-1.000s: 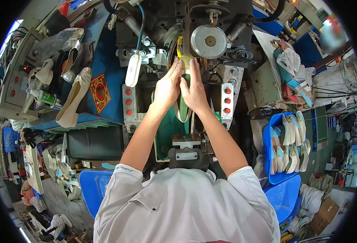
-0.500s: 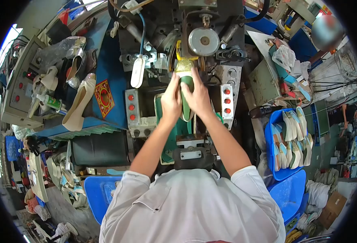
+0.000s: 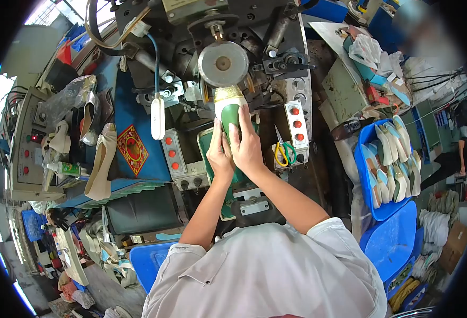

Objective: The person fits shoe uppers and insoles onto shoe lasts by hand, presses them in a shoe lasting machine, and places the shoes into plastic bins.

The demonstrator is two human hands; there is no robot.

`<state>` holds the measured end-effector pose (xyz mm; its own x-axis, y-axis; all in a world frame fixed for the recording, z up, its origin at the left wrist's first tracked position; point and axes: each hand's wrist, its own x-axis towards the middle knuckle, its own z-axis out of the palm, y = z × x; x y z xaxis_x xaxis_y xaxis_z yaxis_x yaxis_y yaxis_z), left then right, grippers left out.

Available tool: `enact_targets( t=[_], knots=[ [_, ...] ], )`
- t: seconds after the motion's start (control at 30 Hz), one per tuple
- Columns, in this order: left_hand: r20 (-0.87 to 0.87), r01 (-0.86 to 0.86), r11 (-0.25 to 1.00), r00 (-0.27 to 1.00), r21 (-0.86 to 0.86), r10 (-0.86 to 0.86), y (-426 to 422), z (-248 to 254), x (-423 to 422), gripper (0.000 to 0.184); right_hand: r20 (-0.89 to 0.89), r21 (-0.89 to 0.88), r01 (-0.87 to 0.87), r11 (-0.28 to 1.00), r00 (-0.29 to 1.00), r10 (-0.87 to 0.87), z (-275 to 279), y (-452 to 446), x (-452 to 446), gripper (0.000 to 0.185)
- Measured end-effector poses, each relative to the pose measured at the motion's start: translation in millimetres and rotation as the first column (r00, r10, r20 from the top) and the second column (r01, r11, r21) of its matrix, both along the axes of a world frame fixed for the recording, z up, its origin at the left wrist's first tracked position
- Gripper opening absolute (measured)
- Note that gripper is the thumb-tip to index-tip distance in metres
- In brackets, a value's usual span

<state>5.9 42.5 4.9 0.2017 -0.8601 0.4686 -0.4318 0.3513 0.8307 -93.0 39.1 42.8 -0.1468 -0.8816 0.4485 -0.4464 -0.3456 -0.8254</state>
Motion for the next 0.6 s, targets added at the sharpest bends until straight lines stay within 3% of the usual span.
enact_targets(
  t=[0.37,0.6],
  knots=[
    [-0.024,0.01,0.997,1.0,0.077,-0.008,2.0,1.5,1.8,0.046,-0.003,-0.026,0.031,0.999,1.0,-0.031,-1.2,1.5,1.2,0.064],
    [0.054,-0.012,1.0,0.998,0.028,0.011,-1.6,-10.0,7.9,0.052,-0.029,-0.056,0.036,0.998,0.999,-0.038,0.1,1.4,1.9,0.064]
  ],
)
